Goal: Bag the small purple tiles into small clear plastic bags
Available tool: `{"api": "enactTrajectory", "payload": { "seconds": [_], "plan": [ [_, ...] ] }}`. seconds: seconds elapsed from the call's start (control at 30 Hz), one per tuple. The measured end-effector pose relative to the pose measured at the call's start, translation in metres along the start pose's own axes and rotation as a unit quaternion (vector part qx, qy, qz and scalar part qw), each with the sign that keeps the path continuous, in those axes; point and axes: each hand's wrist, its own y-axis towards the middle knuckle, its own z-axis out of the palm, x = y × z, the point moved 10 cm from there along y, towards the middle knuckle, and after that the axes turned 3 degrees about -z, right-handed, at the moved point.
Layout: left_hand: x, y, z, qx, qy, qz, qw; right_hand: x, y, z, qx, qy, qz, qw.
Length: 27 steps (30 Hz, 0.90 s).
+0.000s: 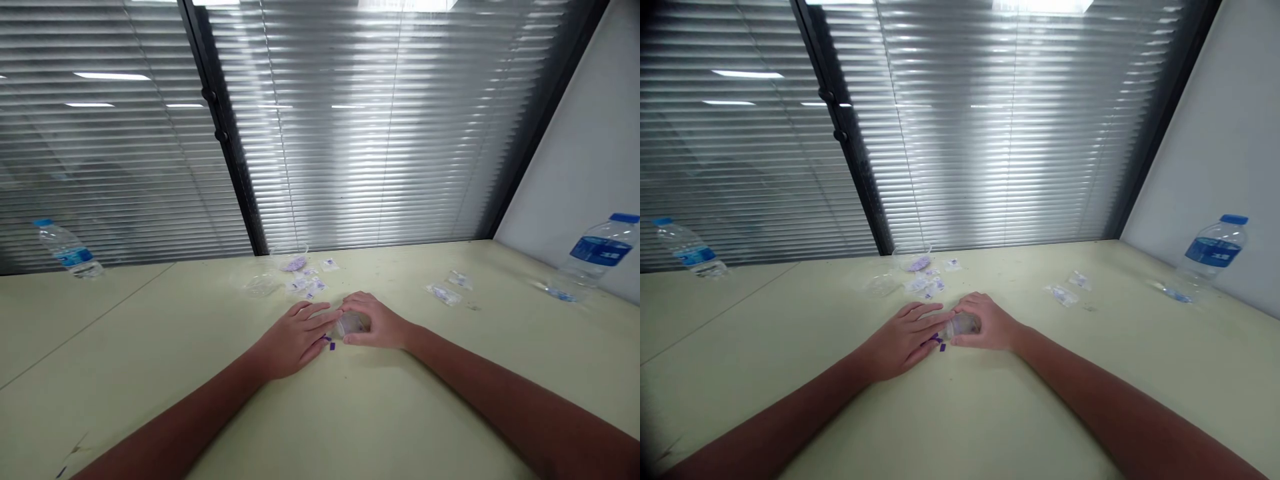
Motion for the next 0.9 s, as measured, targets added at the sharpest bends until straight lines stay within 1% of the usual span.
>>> {"api": "enactTrajectory", "payload": {
  "seconds": [0.13,0.23,0.33,0.43,0.53,0.63,0.7,0.8,0.83,0.9],
  "plan": [
    [0.001,0.0,-0.001,-0.002,-0.008,-0.003,1.0,0.001,-0.001,0.0,-0.006,-0.008,-0.003,1.0],
    [0.002,0.002,-0.004,-0.003,-0.018,-0.012,1.0,-0.003,-0.002,-0.006,-0.028,-0.01,0.025,0.999],
    [0.002,0.003,-0.008,-0.014,-0.032,-0.02,0.999,-0.011,-0.003,-0.019,-0.08,-0.008,0.071,0.994],
    [-0.001,0.004,-0.01,-0.024,-0.054,-0.023,0.998,-0.023,-0.006,-0.031,-0.137,-0.004,0.126,0.983],
    [-0.002,0.004,-0.006,-0.012,-0.093,-0.041,0.995,-0.037,-0.009,-0.042,-0.19,-0.012,0.174,0.966],
    [0.002,0.006,-0.003,-0.009,-0.131,-0.07,0.989,-0.046,-0.013,-0.049,-0.225,-0.04,0.202,0.952],
    [0.005,0.011,-0.002,-0.022,-0.154,-0.085,0.984,-0.051,-0.015,-0.051,-0.241,-0.035,0.215,0.946],
    [0.005,0.025,0.004,-0.041,-0.19,-0.104,0.976,-0.064,-0.022,-0.051,-0.266,0.02,0.249,0.931],
    [0.003,0.032,0.006,-0.045,-0.198,-0.105,0.973,-0.068,-0.024,-0.051,-0.275,0.041,0.259,0.925],
    [-0.008,0.048,0.013,-0.037,-0.211,-0.082,0.973,-0.075,-0.029,-0.051,-0.292,0.073,0.268,0.915]
  ]
}}
